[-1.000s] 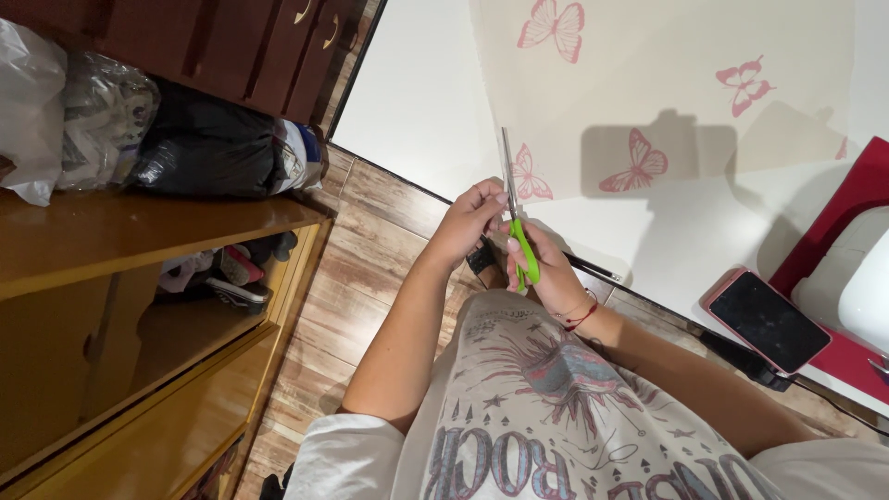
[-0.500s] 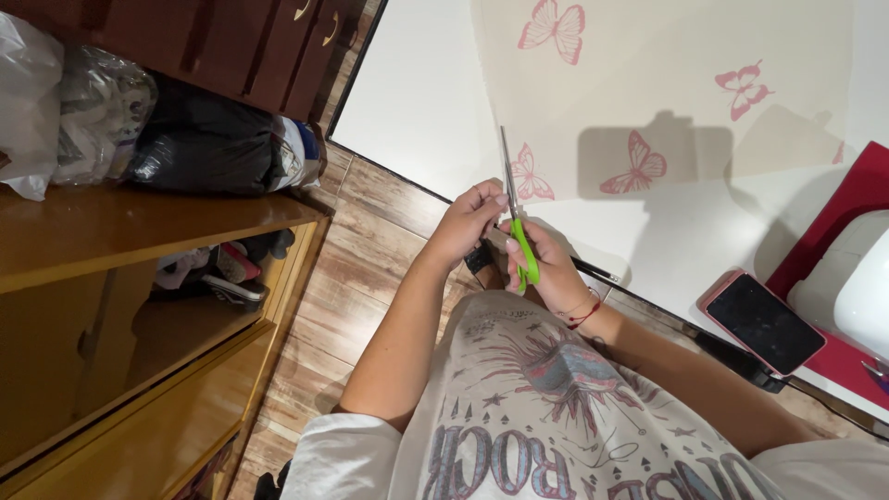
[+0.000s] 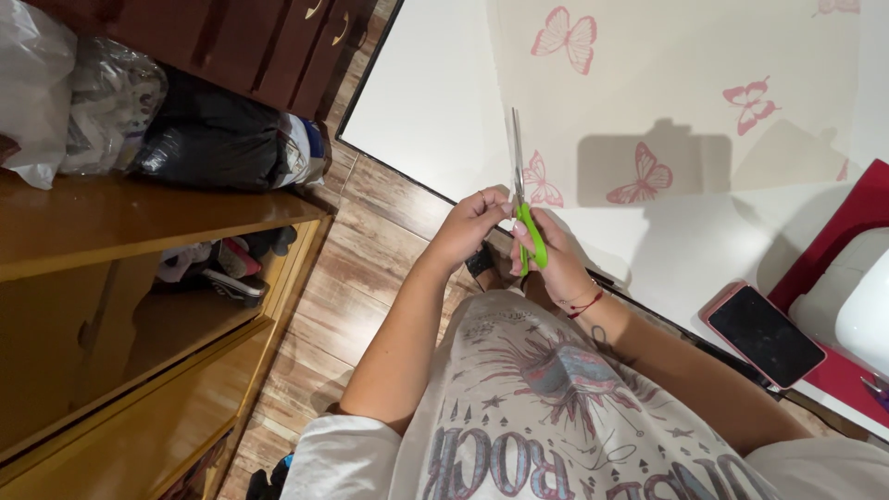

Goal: Sorting through fabric pieces and cutting specific shapes from patterned cloth using scissors.

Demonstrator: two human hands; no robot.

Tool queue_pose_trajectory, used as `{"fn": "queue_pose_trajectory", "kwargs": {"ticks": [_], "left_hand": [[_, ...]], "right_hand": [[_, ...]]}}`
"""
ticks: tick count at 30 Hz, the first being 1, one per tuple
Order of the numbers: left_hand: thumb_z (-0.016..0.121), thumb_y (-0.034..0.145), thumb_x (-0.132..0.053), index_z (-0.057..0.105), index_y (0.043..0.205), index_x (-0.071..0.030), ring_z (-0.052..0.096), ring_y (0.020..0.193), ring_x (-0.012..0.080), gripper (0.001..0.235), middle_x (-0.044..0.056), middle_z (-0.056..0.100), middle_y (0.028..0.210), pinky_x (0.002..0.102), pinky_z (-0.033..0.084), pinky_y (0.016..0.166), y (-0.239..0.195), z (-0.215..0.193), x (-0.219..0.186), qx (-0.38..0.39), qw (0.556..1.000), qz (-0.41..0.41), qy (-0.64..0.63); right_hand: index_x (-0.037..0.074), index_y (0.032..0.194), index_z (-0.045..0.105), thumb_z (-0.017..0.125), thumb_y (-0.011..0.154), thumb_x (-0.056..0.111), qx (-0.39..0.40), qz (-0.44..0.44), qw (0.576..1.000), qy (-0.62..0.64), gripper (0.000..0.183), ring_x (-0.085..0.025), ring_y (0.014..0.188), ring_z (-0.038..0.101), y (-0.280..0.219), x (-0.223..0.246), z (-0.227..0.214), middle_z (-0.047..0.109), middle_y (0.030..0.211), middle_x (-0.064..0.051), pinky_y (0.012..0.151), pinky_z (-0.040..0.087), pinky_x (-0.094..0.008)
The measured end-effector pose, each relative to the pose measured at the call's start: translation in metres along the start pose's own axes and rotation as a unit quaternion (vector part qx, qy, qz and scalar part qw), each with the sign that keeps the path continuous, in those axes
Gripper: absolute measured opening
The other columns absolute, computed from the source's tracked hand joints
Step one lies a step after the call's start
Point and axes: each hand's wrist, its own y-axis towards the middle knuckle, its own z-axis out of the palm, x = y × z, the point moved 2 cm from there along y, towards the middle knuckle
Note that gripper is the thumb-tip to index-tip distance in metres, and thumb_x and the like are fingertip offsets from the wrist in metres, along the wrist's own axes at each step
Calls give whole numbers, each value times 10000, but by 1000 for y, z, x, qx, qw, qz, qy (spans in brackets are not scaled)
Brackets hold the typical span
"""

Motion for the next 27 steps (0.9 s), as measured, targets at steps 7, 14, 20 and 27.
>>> {"fn": "queue_pose_trajectory", "kwargs": {"ticks": [7, 14, 20, 27], "left_hand": [[670, 930, -210, 690, 904, -91, 479, 591, 76, 124, -12, 509, 734, 209, 400, 405, -4, 0, -7, -4, 1000, -3, 8], [667, 931, -208, 683, 910, -89, 481, 605, 77, 122, -17, 497, 734, 208, 406, 421, -5, -1, -6, -1, 1000, -8, 9], [681, 929, -228, 688, 932, -93, 479, 632, 81, 135, -16, 486, 729, 210, 411, 467, -6, -2, -4, 3, 1000, 1, 2], [688, 935, -212, 711, 946, -93, 512, 722, 98, 122, -19, 539, 748, 241, 430, 653, -12, -4, -9, 3, 1000, 10, 16]], "right_hand": [[-7, 1151, 569, 664, 1000, 359, -13, -12, 1000, 16, 407, -176, 514, 627, 2, 0, 1, 574, 670, -106, 501, 613, -371], [-19, 1145, 577, 667, 999, 362, -16, -16, 1000, 4, 418, -156, 483, 602, 1, 1, 4, 580, 670, -94, 478, 609, -369], [-25, 1161, 585, 664, 1006, 290, -17, -25, 1000, 7, 360, -146, 458, 600, 4, -4, 3, 574, 647, -86, 465, 609, -356], [-42, 1160, 584, 666, 1004, 302, -2, -28, 1000, -4, 386, -148, 457, 613, 4, 8, 6, 587, 646, -79, 464, 614, -357]]}}
